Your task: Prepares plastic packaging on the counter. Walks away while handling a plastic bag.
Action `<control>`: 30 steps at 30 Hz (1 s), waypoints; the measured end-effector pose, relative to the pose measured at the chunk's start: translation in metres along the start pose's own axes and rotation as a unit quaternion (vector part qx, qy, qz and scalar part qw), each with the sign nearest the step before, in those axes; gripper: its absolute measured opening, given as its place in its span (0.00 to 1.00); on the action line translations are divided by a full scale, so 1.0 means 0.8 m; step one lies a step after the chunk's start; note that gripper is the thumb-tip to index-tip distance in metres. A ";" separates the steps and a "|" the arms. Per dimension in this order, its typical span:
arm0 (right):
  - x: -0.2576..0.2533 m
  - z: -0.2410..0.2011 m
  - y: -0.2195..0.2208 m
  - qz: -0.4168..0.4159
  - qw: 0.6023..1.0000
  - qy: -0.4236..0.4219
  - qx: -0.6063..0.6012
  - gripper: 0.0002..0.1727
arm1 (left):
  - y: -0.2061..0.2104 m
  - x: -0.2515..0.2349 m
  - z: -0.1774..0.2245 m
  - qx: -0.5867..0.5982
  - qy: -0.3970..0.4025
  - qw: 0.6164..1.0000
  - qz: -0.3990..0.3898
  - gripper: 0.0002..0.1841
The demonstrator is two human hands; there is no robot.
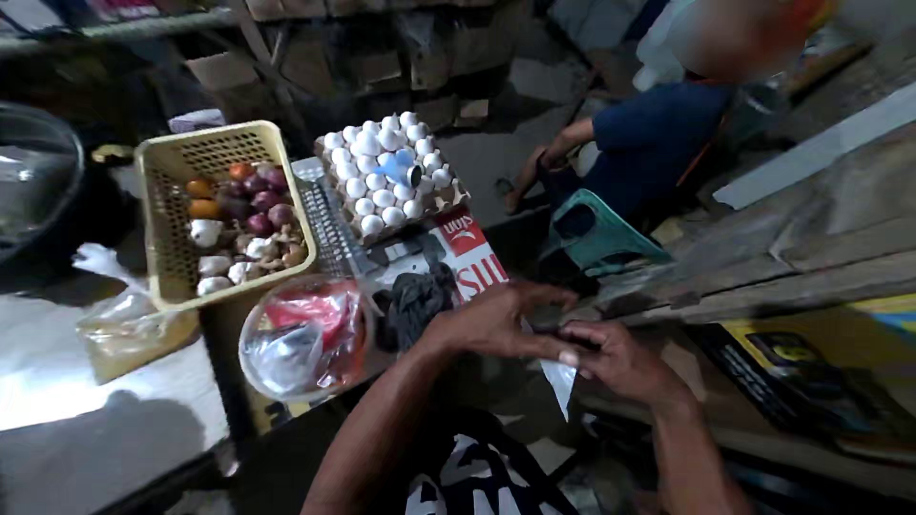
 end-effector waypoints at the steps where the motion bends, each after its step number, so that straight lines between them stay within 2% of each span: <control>1: -0.014 -0.010 -0.014 -0.019 1.000 -0.021 0.002 0.10 | -0.007 0.005 -0.007 0.007 0.006 1.000 -0.009 0.33; 4: -0.050 -0.020 -0.040 -0.022 0.998 -0.057 -0.018 0.08 | -0.031 0.018 -0.024 0.000 0.012 1.000 0.016 0.22; 6: -0.076 -0.010 -0.046 0.028 0.994 -0.094 -0.046 0.09 | -0.045 0.026 -0.035 0.000 -0.002 0.998 0.070 0.17; 7: -0.091 -0.002 -0.045 0.050 0.990 -0.117 -0.067 0.15 | -0.054 0.028 -0.039 0.005 -0.016 0.995 0.097 0.16; 9: -0.120 0.005 -0.032 0.047 0.982 -0.131 -0.130 0.39 | -0.073 0.031 -0.048 0.018 -0.055 0.989 0.134 0.17; 10: -0.135 0.003 -0.023 0.047 0.979 -0.125 -0.154 0.44 | -0.081 0.031 -0.054 0.025 -0.078 0.986 0.144 0.17; 11: -0.151 -0.001 -0.012 0.063 0.979 -0.114 -0.158 0.39 | -0.087 0.030 -0.060 0.027 -0.099 0.983 0.154 0.17; 14: -0.193 -0.012 0.010 0.156 0.983 -0.073 -0.059 0.11 | -0.094 0.027 -0.086 -0.015 -0.149 0.967 0.205 0.16; 15: -0.206 -0.013 0.010 0.170 0.982 -0.075 -0.016 0.08 | -0.096 0.026 -0.097 -0.040 -0.173 0.960 0.218 0.16; 18: -0.239 -0.007 0.002 0.185 0.975 -0.108 0.053 0.11 | -0.104 0.016 -0.120 -0.093 -0.266 0.931 0.231 0.17; 21: -0.266 0.005 -0.025 0.202 0.969 -0.128 0.064 0.13 | -0.111 0.013 -0.137 -0.093 -0.342 0.898 0.261 0.19; 24: -0.294 0.021 -0.066 0.216 0.967 -0.128 0.050 0.17 | -0.118 0.020 -0.140 -0.010 -0.302 0.886 0.352 0.16; 27: -0.316 0.042 -0.102 0.196 0.975 -0.102 0.017 0.17 | -0.119 0.013 -0.106 0.056 -0.196 0.871 0.447 0.11; 29: -0.332 0.052 -0.115 0.182 0.978 -0.101 -0.028 0.17 | -0.117 0.013 -0.091 0.045 -0.094 0.849 0.519 0.17; 30: -0.336 0.056 -0.117 0.175 0.979 -0.090 -0.056 0.16 | -0.110 0.014 -0.098 0.048 -0.066 0.827 0.557 0.25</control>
Point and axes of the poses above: each hand's wrist, its own x-axis away from the middle knuckle, its own y-axis out of the palm, z = x × y, the point moved 1 cm from there along -x, towards the middle knuckle, and after that the axes turned 2 degrees about -z, right-handed, at the moved point
